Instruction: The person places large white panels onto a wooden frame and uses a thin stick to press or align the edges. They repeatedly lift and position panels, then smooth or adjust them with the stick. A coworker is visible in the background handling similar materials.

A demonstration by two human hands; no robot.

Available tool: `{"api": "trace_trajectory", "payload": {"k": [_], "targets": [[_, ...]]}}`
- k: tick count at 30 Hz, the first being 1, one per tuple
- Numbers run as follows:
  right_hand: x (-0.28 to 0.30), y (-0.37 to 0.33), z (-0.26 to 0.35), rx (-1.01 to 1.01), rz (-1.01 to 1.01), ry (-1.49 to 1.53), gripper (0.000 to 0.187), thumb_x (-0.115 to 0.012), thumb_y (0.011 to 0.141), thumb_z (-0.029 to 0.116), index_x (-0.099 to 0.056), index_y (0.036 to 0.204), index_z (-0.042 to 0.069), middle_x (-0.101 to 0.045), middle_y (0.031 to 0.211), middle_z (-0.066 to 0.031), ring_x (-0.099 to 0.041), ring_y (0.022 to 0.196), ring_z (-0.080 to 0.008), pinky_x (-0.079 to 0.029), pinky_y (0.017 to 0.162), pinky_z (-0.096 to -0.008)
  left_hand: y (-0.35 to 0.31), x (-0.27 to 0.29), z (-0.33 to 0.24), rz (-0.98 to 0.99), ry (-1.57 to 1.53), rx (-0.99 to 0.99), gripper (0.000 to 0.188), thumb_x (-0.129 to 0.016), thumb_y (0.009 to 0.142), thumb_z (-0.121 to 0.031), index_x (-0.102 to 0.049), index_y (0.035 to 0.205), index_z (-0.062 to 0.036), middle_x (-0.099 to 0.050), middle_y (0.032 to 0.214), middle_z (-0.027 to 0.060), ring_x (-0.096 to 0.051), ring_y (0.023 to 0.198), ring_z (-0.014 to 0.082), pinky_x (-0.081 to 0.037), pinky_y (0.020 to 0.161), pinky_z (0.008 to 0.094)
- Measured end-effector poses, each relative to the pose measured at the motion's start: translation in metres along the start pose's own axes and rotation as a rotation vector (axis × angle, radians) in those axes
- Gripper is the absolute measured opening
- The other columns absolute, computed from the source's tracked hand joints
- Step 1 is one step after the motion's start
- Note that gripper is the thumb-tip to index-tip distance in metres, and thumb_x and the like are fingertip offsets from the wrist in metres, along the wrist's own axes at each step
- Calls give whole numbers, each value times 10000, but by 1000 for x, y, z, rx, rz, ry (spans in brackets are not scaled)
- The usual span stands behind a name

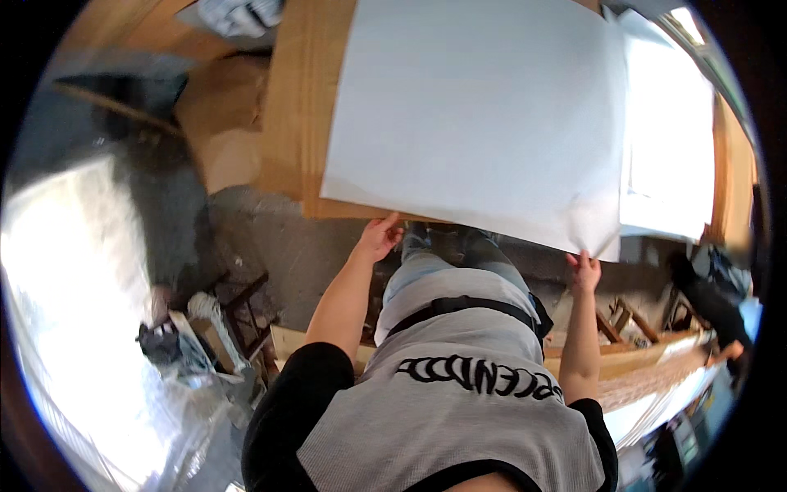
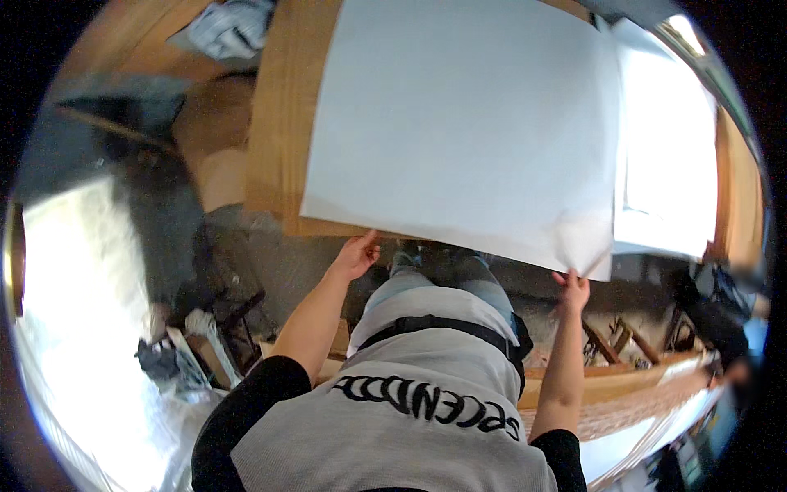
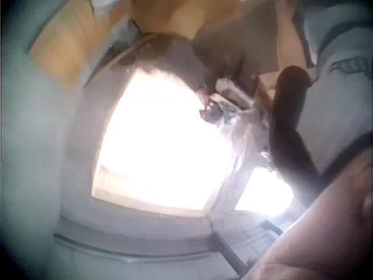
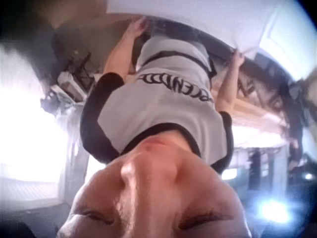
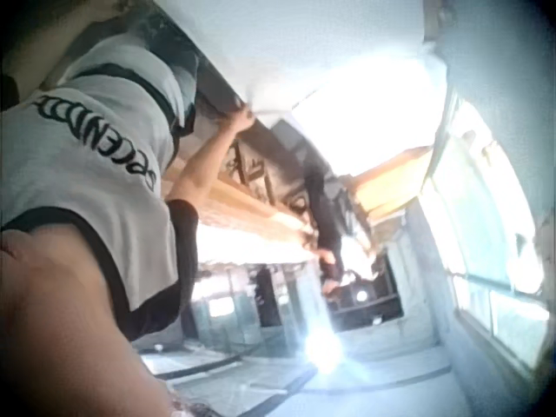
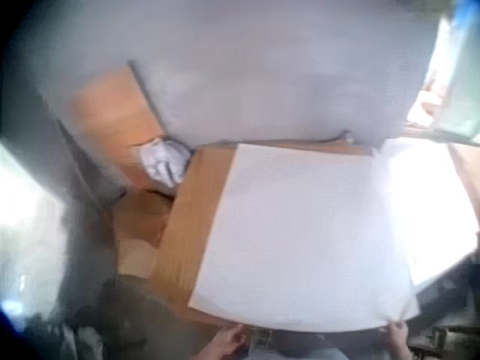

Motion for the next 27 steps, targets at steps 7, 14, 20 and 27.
{"api": "trace_trajectory", "payload": {"k": [7, 14, 20, 27], "targets": [[-9, 28, 29, -278, 28, 272, 245, -617, 803, 297, -501, 836, 83, -555, 689, 9, -581, 562, -51, -256, 304, -153, -33, 9, -17, -136, -183, -140, 322, -672, 756, -266, -470, 978, -149, -535, 761, -5, -535, 573, 140, -440, 500, 264], [-47, 39, -1, -436, 68, 251, 235, -607, 805, 322, -504, 762, 116, -618, 732, -13, -568, 528, -44, -213, 298, -164, -28, 22, -53, -921, 261, -801, 318, -667, 761, -255, -495, 902, -27, -481, 686, 28, -428, 486, 113, -398, 482, 270], [-42, 47, 3, -451, 87, 233, 195, -560, 843, 275, -503, 774, 102, -629, 780, -42, -598, 629, -70, -205, 306, -186, -22, 4, -91, -901, 181, -796, 204, -644, 775, -184, -534, 814, -17, -501, 607, 22, -447, 461, 106, -360, 420, 260], [-27, 52, -4, -434, 35, 130, 159, -550, 852, 242, -517, 837, 88, -597, 802, -2, -611, 848, -92, -186, 314, -176, -40, 22, -53, -807, -27, -645, 161, -632, 789, -153, -528, 773, -31, -489, 574, 19, -402, 389, 92, -289, 329, 238]]}}
Point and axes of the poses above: each hand's wrist, its own y-axis towards the middle knuckle, its own x-axis out of the back of the hand, z = x × y, the point moved 3 cm from there along y, towards the middle knuckle
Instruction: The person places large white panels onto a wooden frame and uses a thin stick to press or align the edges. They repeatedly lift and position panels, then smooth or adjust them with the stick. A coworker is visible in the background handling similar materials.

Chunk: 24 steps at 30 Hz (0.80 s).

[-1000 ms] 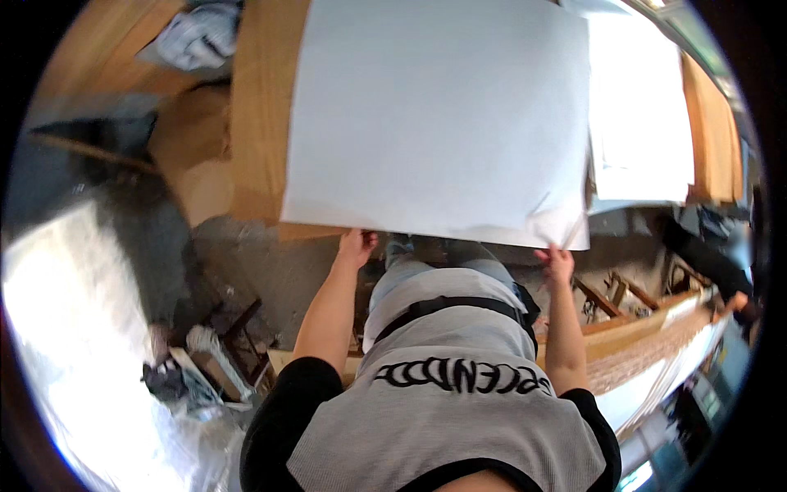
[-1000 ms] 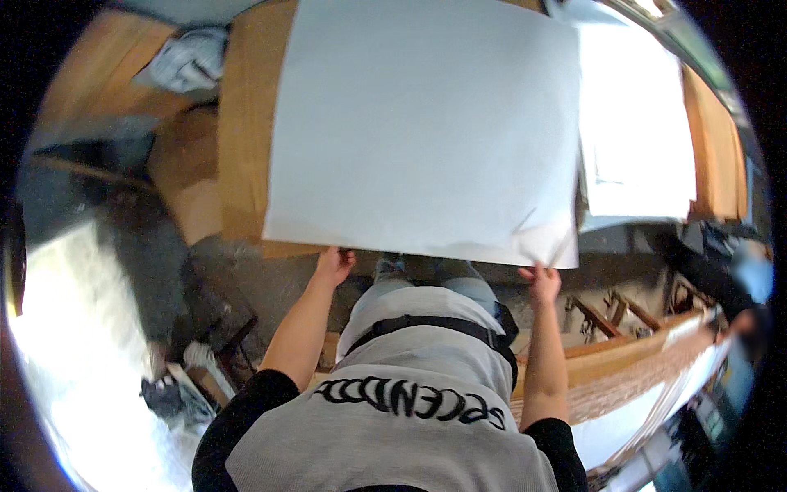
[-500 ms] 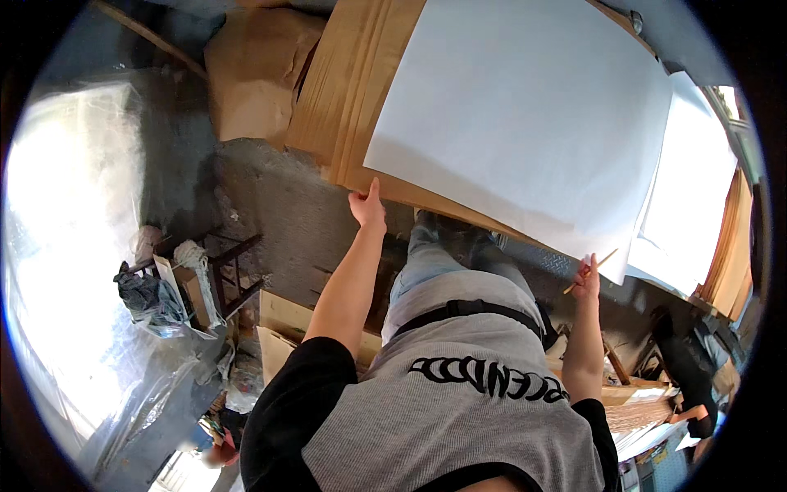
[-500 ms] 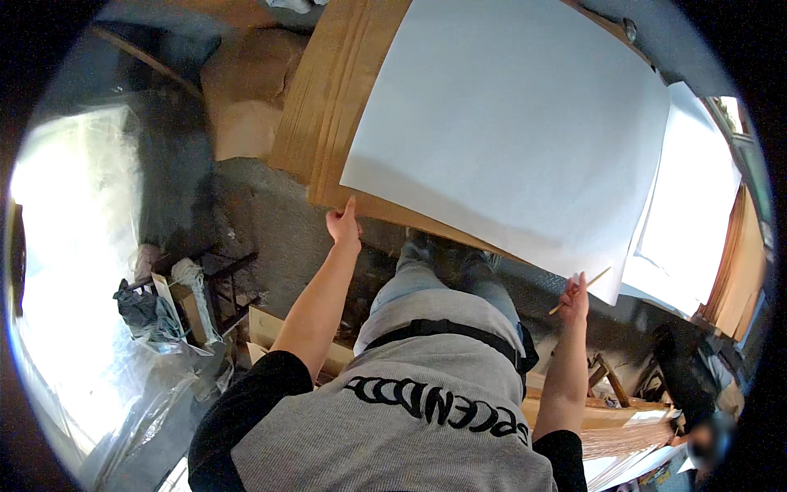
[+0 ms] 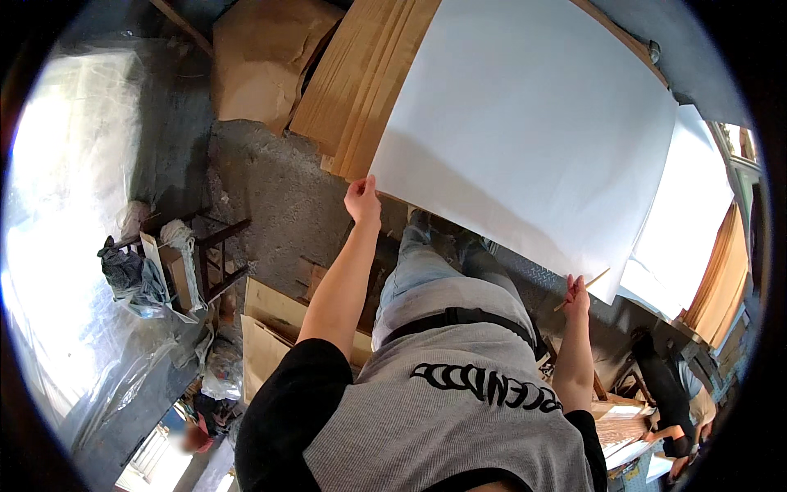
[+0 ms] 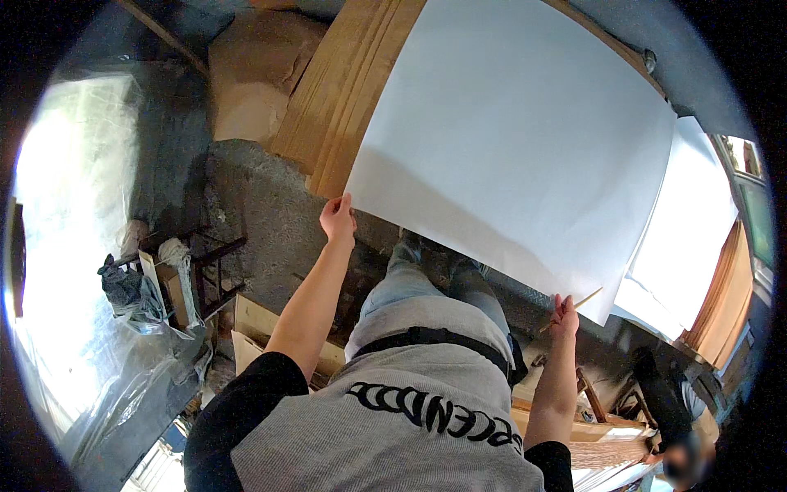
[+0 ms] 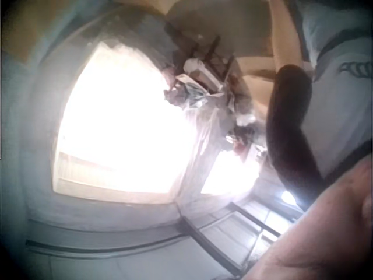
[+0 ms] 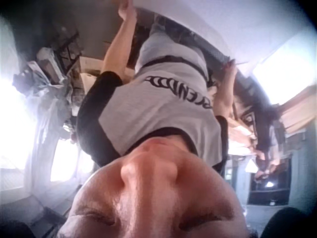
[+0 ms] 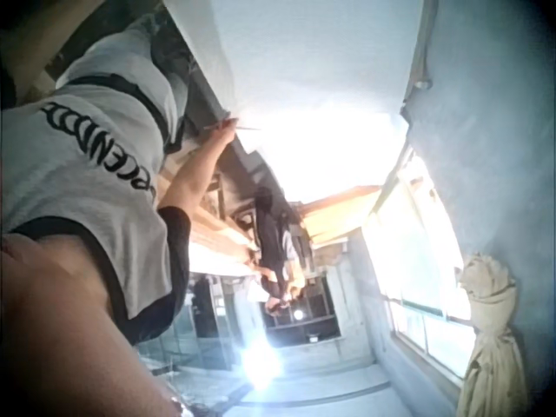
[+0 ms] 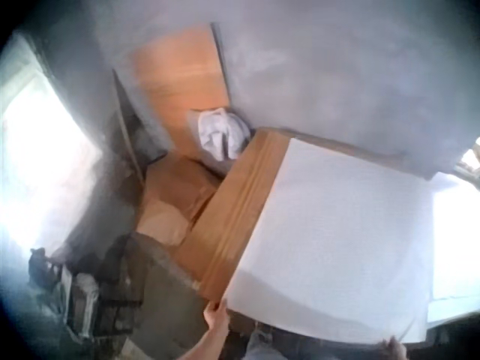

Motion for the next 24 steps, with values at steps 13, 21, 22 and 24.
{"api": "trace_trajectory", "payload": {"k": [13, 21, 22, 24], "targets": [[-6, 7, -2, 67, 87, -6, 169, -545, 856, 228, -482, 855, 72, -597, 818, -9, -623, 818, -125, -215, 306, -185, 18, 6, 6, 95, -239, 327, 192, -604, 816, -204, -436, 840, -116, -420, 590, -15, -396, 431, 92, -330, 358, 228], [-13, -1, 3, 89, 56, -96, 189, -559, 848, 213, -452, 863, 57, -600, 788, -61, -629, 729, -127, -222, 310, -187, 27, 6, 18, 189, -372, 266, 121, -585, 830, -182, -478, 838, -126, -468, 629, -22, -473, 488, 97, -403, 406, 238], [-12, 1, 4, 85, 69, -105, 193, -562, 847, 212, -451, 857, 55, -602, 790, -70, -627, 711, -123, -223, 310, -188, 27, 6, 18, 187, -372, 263, 113, -583, 832, -179, -484, 841, -125, -469, 632, -21, -476, 491, 98, -409, 409, 238], [-15, 0, 4, 80, 88, -108, 197, -565, 845, 211, -450, 850, 52, -605, 798, -81, -622, 689, -118, -223, 311, -188, 27, 7, 19, 186, -379, 257, 103, -581, 833, -175, -494, 849, -123, -472, 637, -20, -478, 492, 100, -419, 414, 238]]}}
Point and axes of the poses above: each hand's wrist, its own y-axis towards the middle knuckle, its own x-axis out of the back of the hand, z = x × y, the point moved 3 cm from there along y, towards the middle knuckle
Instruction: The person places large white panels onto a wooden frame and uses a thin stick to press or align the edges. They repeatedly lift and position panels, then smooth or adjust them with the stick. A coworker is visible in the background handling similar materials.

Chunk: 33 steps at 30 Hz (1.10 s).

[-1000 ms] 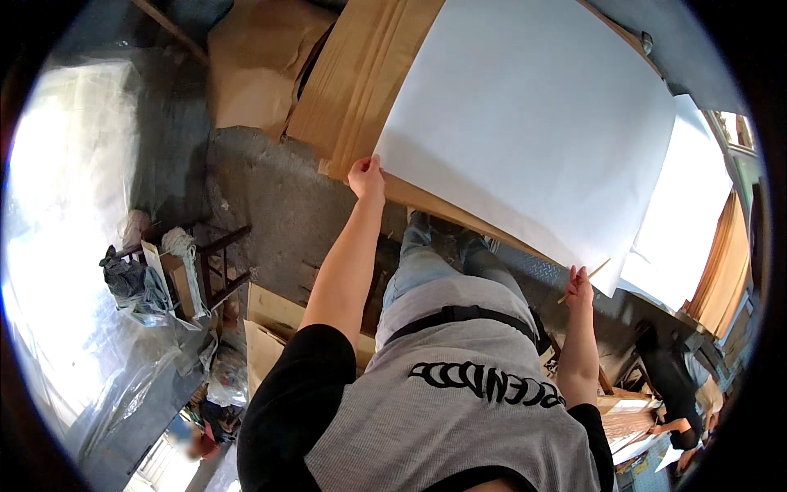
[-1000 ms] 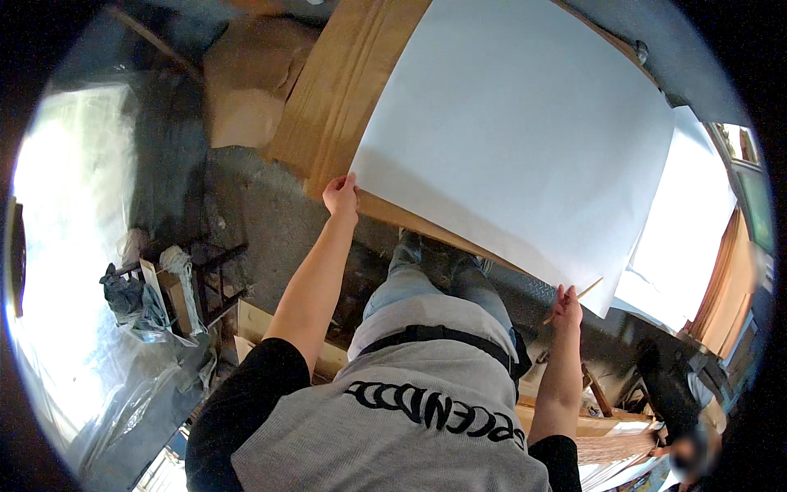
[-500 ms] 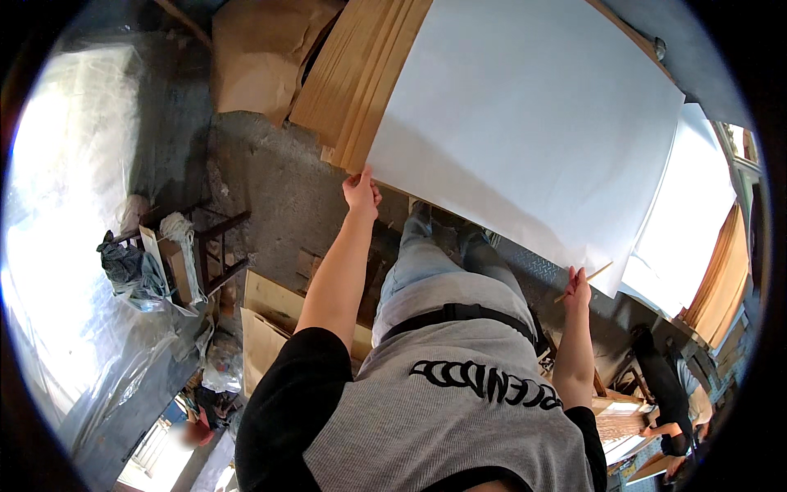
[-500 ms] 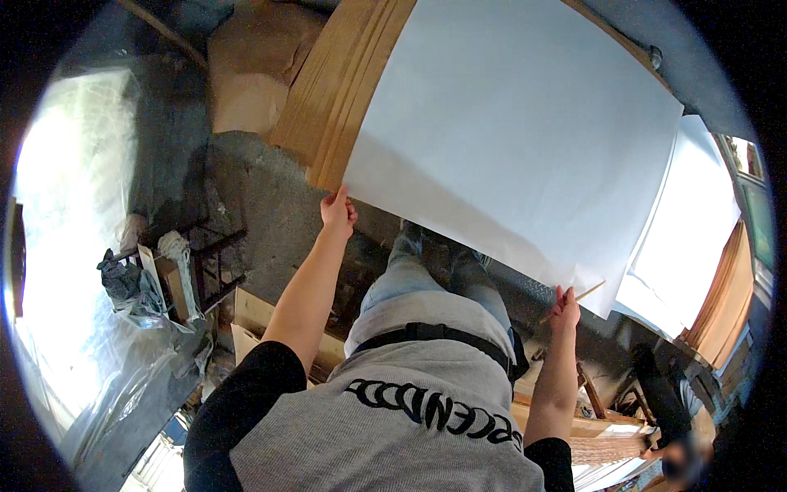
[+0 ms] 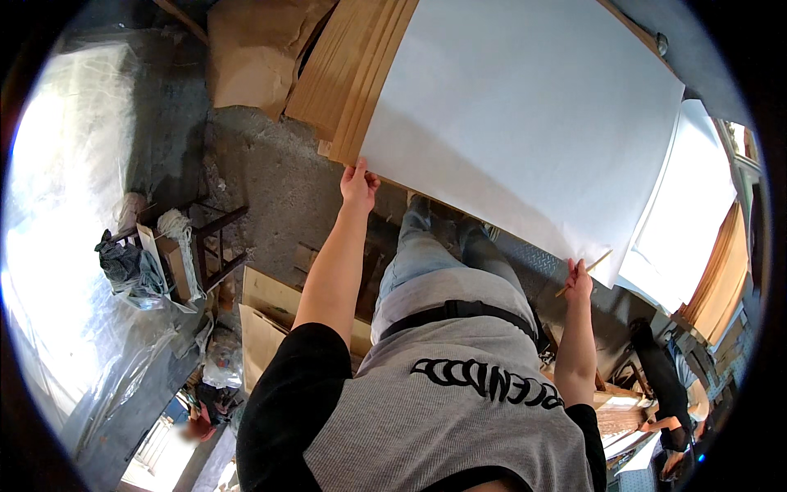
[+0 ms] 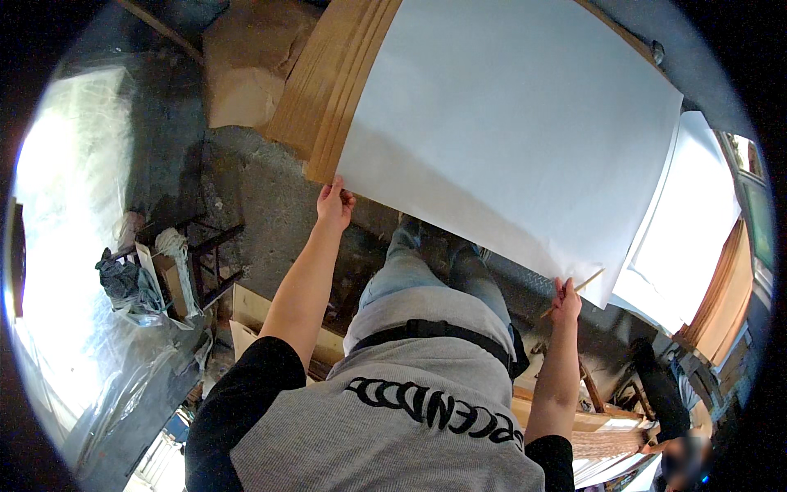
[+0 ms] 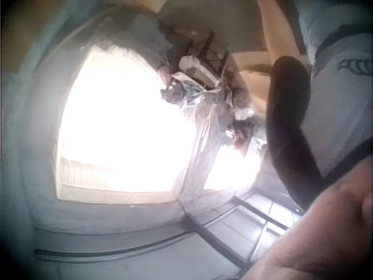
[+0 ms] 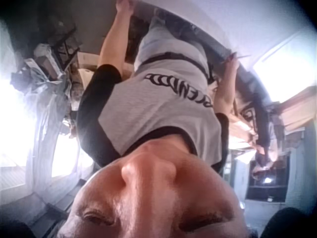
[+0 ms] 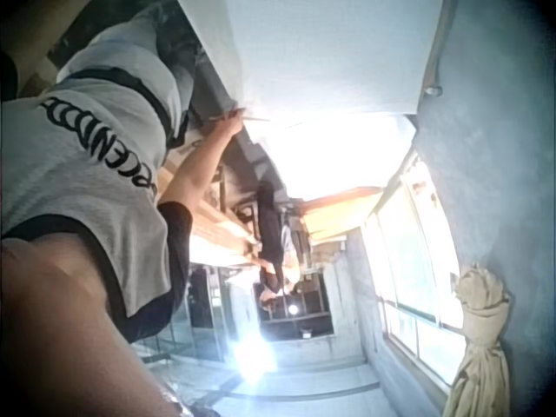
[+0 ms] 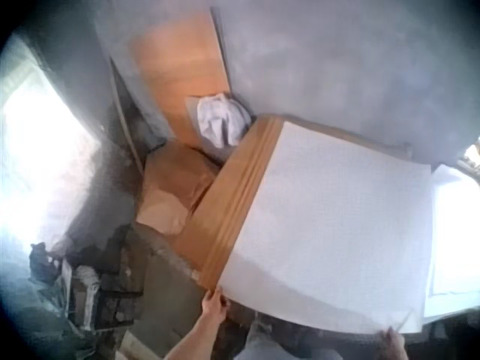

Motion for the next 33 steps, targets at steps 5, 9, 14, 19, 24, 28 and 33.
{"api": "trace_trajectory", "payload": {"k": [5, 9, 14, 19, 24, 28, 33], "targets": [[-9, -6, -2, 7, 7, 19, 193, -563, 846, 212, -457, 849, 50, -595, 806, -69, -622, 715, -119, -217, 313, -188, -1, 1, -2, -28, -40, -20, 102, -581, 832, -173, -509, 876, -117, -475, 642, -15, -477, 495, 102, -423, 421, 234], [-8, -8, -9, 15, -35, 40, 170, -556, 849, 193, -468, 838, 48, -566, 788, -45, -626, 756, -134, -238, 326, -193, -2, 0, -4, -34, -50, -1, 105, -586, 828, -159, -504, 872, -110, -473, 652, -11, -467, 499, 102, -396, 411, 236], [-6, -7, -18, -45, -214, 85, 171, -567, 823, 163, -505, 870, 10, -566, 814, -83, -634, 726, -217, -358, 387, -252, 4, -1, 2, 66, 29, 123, 137, -614, 799, -131, -499, 866, -100, -471, 639, 12, -443, 485, 126, -349, 398, 252], [-52, -51, -14, -129, -283, 10, 356, -530, 845, 270, -462, 1073, 6, -582, 957, -107, -640, 754, -242, -309, 368, -253, -15, -15, 19, 222, 100, 369, 199, -591, 817, -241, -515, 883, -69, -469, 630, 32, -424, 474, 144, -321, 394, 254], [-62, -48, -24, -195, -202, -24, 307, -472, 871, 280, -489, 985, -5, -618, 869, -130, -646, 660, -217, -261, 313, -237, -30, -41, 23, 334, 244, 323, 250, -548, 843, -304, -510, 908, -66, -490, 663, 42, -421, 474, 142, -306, 396, 268], [-66, -45, -33, -181, -169, -60, 244, -471, 867, 256, -526, 907, 21, -627, 793, -73, -641, 633, -176, -237, 312, -212, -29, -41, 16, 266, 452, 241, 319, -525, 852, -351, -494, 964, -54, -491, 697, 42, -416, 476, 141, -311, 400, 268], [-64, -52, -32, 46, -97, -149, 237, -507, 851, 264, -549, 835, 31, -628, 758, -43, -625, 584, -143, -319, 369, -243, -25, -24, 14, 231, 458, 218, 329, -526, 852, -358, -484, 993, -64, -497, 720, 44, -413, 489, 140, -326, 417, 260]]}}
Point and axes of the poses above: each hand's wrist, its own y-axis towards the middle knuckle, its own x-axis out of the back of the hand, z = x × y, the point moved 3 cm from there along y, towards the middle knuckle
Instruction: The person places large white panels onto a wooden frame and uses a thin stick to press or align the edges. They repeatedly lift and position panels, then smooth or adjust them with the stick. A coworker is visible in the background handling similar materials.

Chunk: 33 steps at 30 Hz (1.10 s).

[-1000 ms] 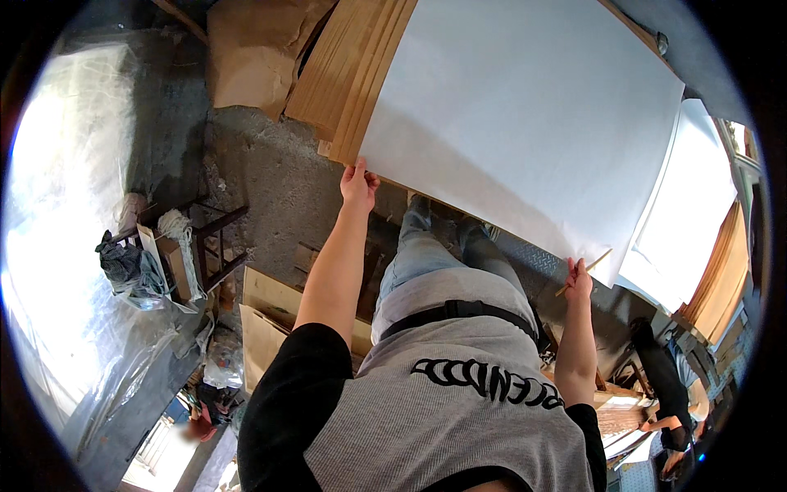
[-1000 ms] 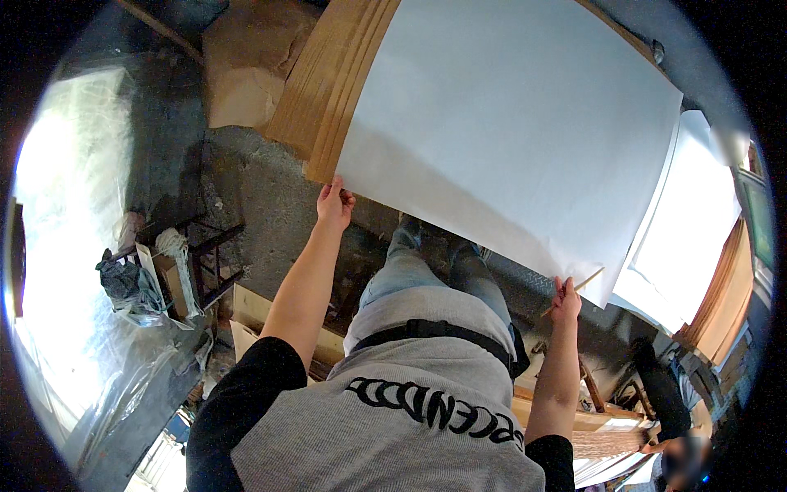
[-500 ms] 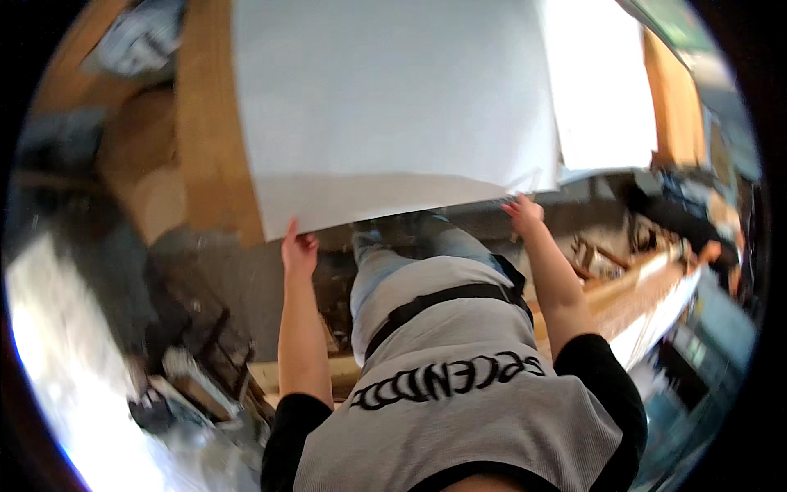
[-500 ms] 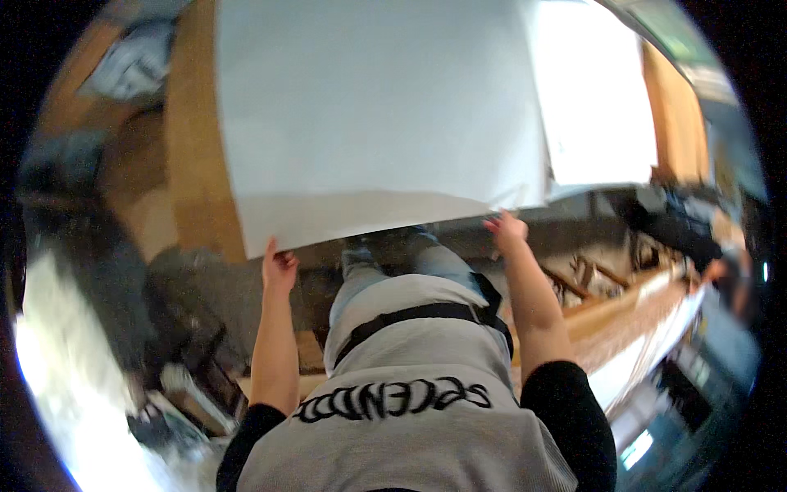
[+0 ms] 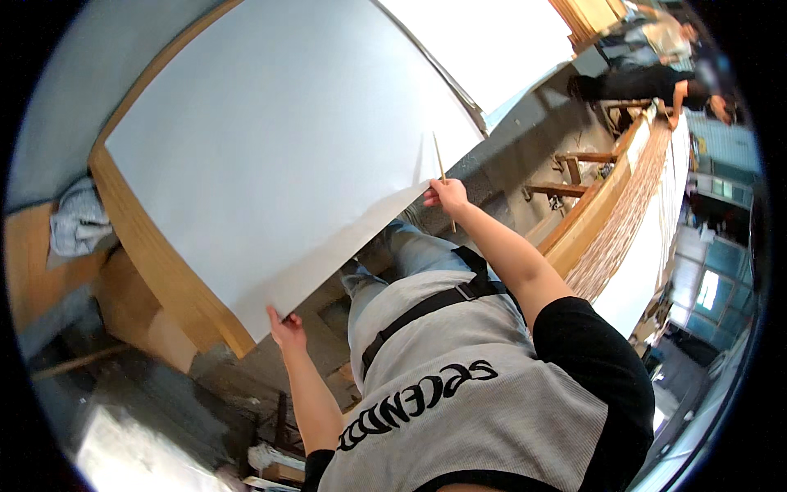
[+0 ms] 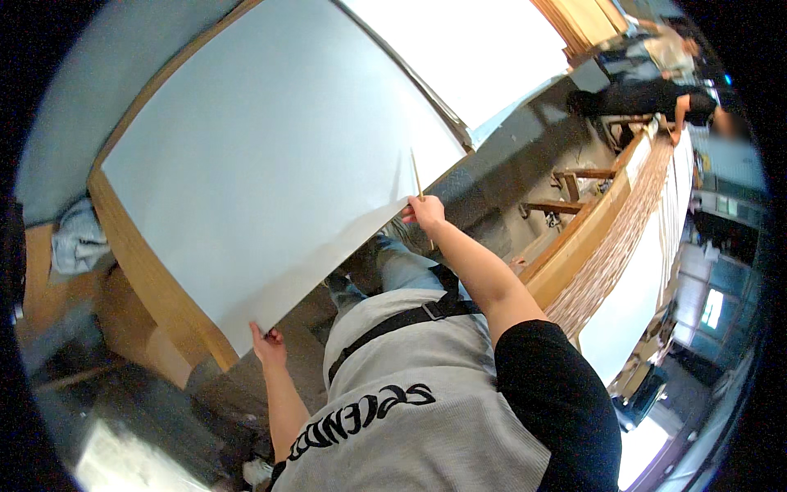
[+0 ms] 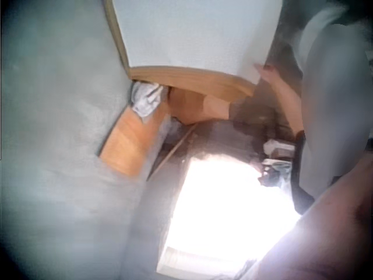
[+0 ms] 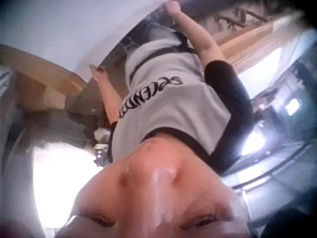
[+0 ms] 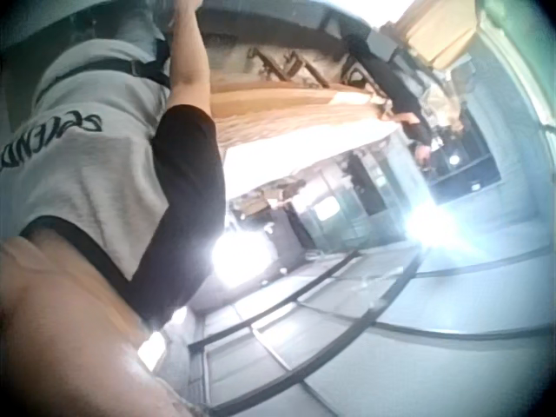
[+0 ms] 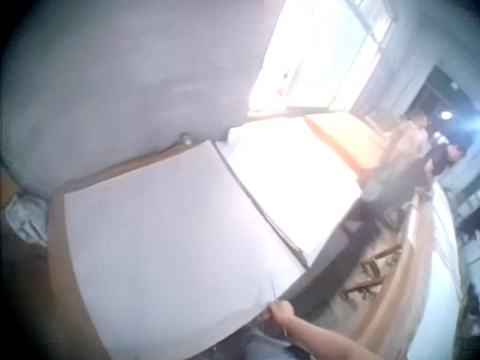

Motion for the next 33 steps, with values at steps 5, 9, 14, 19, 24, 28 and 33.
{"api": "trace_trajectory", "payload": {"k": [5, 9, 14, 19, 24, 28, 33], "targets": [[10, 7, -20, 85, 29, 176, 230, -570, 819, 204, -575, 831, -25, -593, 678, -65, -536, 490, -120, -441, 460, -244, -14, 2, 1, -70, 22, 21, 319, -518, 855, -373, -486, 979, -81, -485, 702, 29, -414, 509, 137, -337, 431, 253], [14, -6, -13, 142, 81, 268, 183, -594, 811, 179, -579, 822, -3, -586, 672, -51, -506, 494, -93, -403, 451, -221, -33, -4, -6, -102, 80, 2, 313, -515, 853, -383, -484, 952, -88, -472, 686, 18, -413, 518, 133, -335, 436, 250], [13, 0, -21, 75, 206, 571, 259, -638, 779, 290, -561, 739, 46, -572, 622, -30, -498, 447, -82, -330, 385, -193, -54, -4, -24, -115, 145, -60, 278, -514, 852, -389, -493, 937, -125, -466, 693, 6, -397, 530, 121, -315, 455, 253], [5, 4, 0, 50, 282, 461, 354, -612, 779, 397, -565, 711, 54, -552, 583, -29, -486, 420, -94, -350, 388, -195, -83, -9, -43, -171, 128, -95, 272, -508, 855, -375, -505, 968, -127, -479, 696, -1, -396, 518, 120, -306, 449, 251], [9, -18, 38, 276, 224, 205, 412, -557, 811, 380, -588, 635, 9, -566, 536, -59, -532, 439, -132, -407, 431, -261, -103, -48, -102, -156, 192, -345, 319, -515, 847, -363, -520, 999, -82, -519, 685, 19, -381, 471, 120, -279, 405, 239], [32, -35, 55, 368, 134, 229, 362, -519, 840, 310, -604, 663, 6, -581, 546, -61, -573, 480, -130, -463, 461, -279, -140, -155, -203, 192, 414, -668, 422, -534, 822, -382, -514, 1050, -28, -585, 832, 46, -454, 547, 121, -324, 459, 230], [77, -92, 102, 552, 258, 432, 296, -523, 839, 254, -587, 782, -29, -587, 766, -66, -523, 465, -133, -459, 535, -242, -316, -370, -192, 865, 329, -1359, 480, -525, 812, -334, -432, 1133, 12, -509, 1072, 163, -494, 998, 252, -395, 852, 365]]}}
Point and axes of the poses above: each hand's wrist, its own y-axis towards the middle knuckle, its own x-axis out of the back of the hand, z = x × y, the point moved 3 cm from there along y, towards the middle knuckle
